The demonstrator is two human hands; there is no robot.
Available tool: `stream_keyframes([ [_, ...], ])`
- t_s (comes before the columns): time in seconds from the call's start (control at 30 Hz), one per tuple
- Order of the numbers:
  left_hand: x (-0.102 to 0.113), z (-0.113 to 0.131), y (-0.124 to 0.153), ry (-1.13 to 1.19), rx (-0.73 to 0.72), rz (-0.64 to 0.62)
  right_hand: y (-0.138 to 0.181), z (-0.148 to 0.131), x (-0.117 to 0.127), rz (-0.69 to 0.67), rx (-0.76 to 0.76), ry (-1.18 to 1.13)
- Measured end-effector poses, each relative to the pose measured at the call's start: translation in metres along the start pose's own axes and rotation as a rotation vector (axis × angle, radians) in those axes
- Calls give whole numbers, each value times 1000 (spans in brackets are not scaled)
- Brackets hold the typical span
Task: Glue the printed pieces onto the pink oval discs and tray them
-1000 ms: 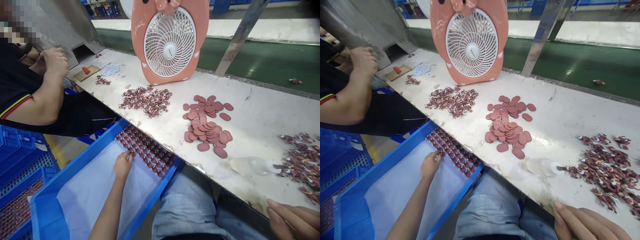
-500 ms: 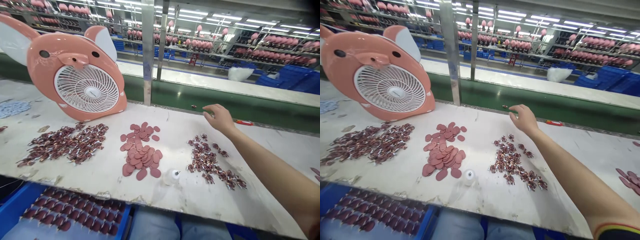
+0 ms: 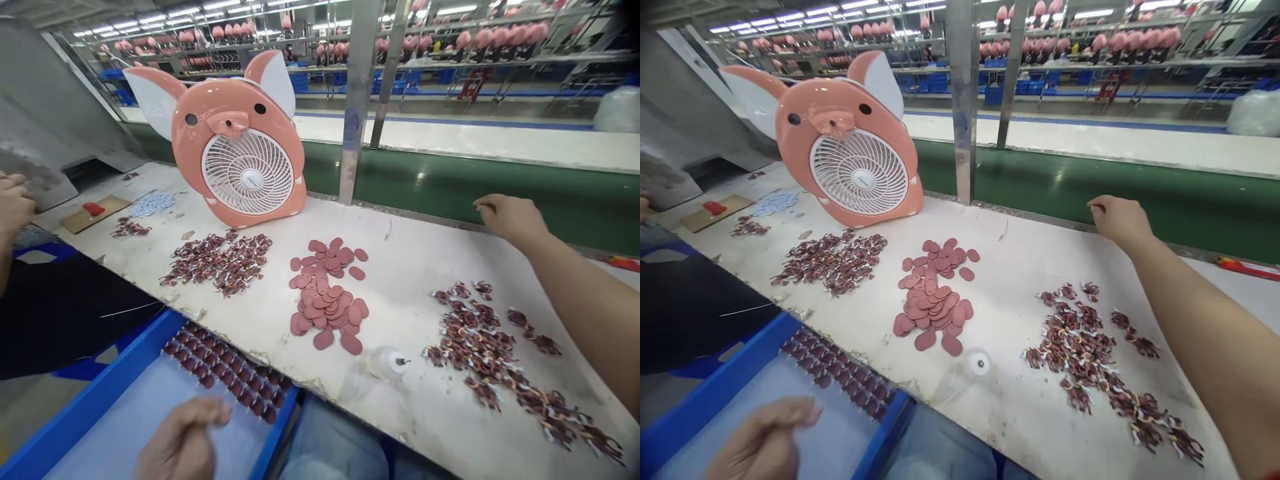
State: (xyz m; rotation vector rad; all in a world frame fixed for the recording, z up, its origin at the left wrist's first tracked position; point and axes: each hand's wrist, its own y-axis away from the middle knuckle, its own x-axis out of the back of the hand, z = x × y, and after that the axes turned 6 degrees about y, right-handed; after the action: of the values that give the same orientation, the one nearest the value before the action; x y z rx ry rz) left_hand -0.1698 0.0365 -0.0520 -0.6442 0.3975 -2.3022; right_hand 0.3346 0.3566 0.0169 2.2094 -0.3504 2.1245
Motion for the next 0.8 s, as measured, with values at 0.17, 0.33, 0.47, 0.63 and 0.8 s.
stream_keyframes([
  [0.17,-74,44,-13,-289,-582,-533,87,-1,12,-68,204,-20],
  [0.33,-79,34,-2,-336,-803,-594,184,-3,16,49,350,-120],
  [0.47,-66,31,12,-159,-843,-549,261,-23,24,249,401,-297],
  [0.63,-61,72,34,261,-70,-664,335,-76,25,279,588,-684],
  [0.8,-56,108,54,550,404,-853,355,-119,26,-192,456,-1224],
])
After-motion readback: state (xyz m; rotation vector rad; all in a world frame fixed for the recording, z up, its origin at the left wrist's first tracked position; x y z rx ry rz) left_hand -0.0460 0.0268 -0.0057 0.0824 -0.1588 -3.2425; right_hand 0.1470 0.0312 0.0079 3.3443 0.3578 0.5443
